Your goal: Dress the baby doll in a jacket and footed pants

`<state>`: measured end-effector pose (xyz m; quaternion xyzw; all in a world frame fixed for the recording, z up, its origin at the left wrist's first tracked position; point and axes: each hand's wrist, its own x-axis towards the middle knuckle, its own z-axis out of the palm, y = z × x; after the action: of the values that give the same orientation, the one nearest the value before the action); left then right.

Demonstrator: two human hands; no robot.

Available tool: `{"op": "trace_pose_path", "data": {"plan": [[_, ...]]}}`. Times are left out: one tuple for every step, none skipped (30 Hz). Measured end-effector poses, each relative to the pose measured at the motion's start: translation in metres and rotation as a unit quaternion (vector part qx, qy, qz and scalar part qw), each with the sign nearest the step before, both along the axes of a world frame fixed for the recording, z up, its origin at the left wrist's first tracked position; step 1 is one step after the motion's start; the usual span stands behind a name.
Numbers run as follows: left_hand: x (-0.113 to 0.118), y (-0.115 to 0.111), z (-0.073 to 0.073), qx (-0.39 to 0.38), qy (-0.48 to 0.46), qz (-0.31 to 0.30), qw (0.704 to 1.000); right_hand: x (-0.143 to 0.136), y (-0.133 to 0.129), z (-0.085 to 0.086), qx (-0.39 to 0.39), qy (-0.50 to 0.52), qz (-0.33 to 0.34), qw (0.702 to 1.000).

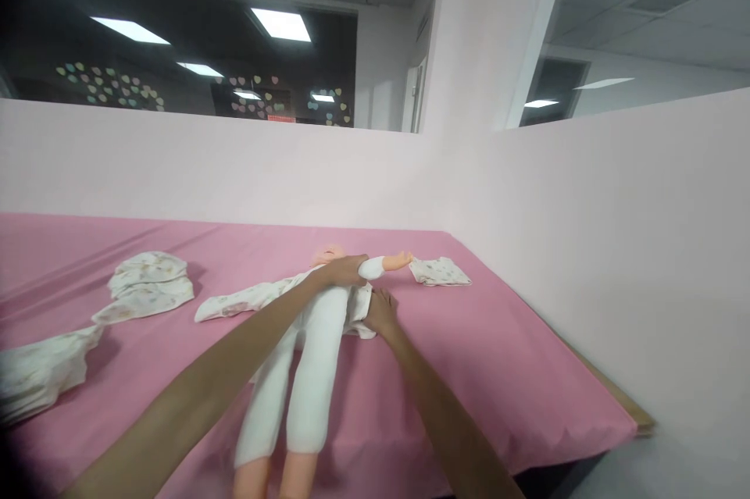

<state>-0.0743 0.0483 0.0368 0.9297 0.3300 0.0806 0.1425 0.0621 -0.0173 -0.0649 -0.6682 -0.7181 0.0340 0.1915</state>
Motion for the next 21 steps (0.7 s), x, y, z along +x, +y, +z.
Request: {"op": "trace_pose_path", "data": {"plan": [[-0.001, 0.0, 0.001, -0.002, 0.0, -0.003, 1.0, 0.001, -0.002, 0.003, 0.005, 0.0, 0.007, 1.0], [-0.001, 0.0, 0.002, -0.003, -0.001, -0.006, 1.0, 0.003, -0.004, 0.007, 0.007, 0.002, 0.013, 1.0], [-0.002, 0.0, 0.003, -0.003, -0.002, -0.01, 1.0, 0.007, -0.007, 0.01, 0.007, 0.006, 0.017, 1.0], [-0.003, 0.0, 0.003, -0.003, -0.003, -0.014, 1.0, 0.012, -0.01, 0.014, 0.005, 0.01, 0.023, 1.0], [-0.003, 0.001, 0.004, -0.003, -0.002, -0.017, 1.0, 0.018, -0.013, 0.018, 0.002, 0.015, 0.029, 0.999], [-0.003, 0.001, 0.004, -0.002, -0.001, -0.02, 1.0, 0.026, -0.016, 0.022, 0.001, 0.019, 0.033, 0.999], [-0.003, 0.001, 0.004, -0.001, 0.001, -0.021, 1.0, 0.034, -0.019, 0.026, 0.0, 0.021, 0.036, 0.999], [-0.003, 0.002, 0.004, 0.0, 0.003, -0.022, 1.0, 0.043, -0.022, 0.029, -0.002, 0.02, 0.037, 0.999], [-0.003, 0.002, 0.004, 0.001, 0.005, -0.023, 1.0, 0.052, -0.025, 0.031, -0.003, 0.016, 0.034, 0.999], [-0.002, 0.002, 0.004, 0.003, 0.007, -0.024, 1.0, 0.06, -0.028, 0.033, -0.005, 0.009, 0.027, 1.0], [-0.002, 0.001, 0.005, 0.004, 0.009, -0.025, 1.0, 0.068, -0.03, 0.034, -0.007, -0.001, 0.019, 1.0], [-0.002, 0.001, 0.005, 0.004, 0.012, -0.026, 1.0, 0.075, -0.032, 0.034, -0.009, -0.014, 0.01, 1.0], [-0.001, 0.0, 0.006, 0.004, 0.016, -0.027, 1.0, 0.081, -0.033, 0.034, -0.009, -0.027, 0.001, 1.0], [-0.001, 0.0, 0.006, 0.005, 0.02, -0.027, 0.999, 0.087, -0.034, 0.034, -0.007, -0.041, -0.011, 0.999], [-0.001, -0.001, 0.007, 0.005, 0.024, -0.028, 0.999, 0.092, -0.033, 0.035, -0.001, -0.055, -0.025, 0.998], [-0.001, -0.001, 0.007, 0.006, 0.026, -0.029, 0.999, 0.096, -0.032, 0.036, 0.007, -0.066, -0.041, 0.997], [-0.002, -0.002, 0.007, 0.008, 0.028, -0.03, 0.999, 0.101, -0.031, 0.038, 0.018, -0.075, -0.059, 0.995], [-0.002, -0.002, 0.007, 0.011, 0.029, -0.031, 0.999, 0.106, -0.03, 0.04, 0.031, -0.08, -0.08, 0.993], [-0.002, -0.002, 0.007, 0.013, 0.03, -0.032, 0.999, 0.11, -0.028, 0.042, 0.043, -0.082, -0.102, 0.99], [-0.002, -0.001, 0.006, 0.016, 0.031, -0.033, 0.999, 0.114, -0.027, 0.044, 0.053, -0.082, -0.125, 0.987], [-0.002, 0.0, 0.005, 0.018, 0.032, -0.034, 0.999, 0.116, -0.027, 0.044, 0.06, -0.079, -0.146, 0.984]]}}
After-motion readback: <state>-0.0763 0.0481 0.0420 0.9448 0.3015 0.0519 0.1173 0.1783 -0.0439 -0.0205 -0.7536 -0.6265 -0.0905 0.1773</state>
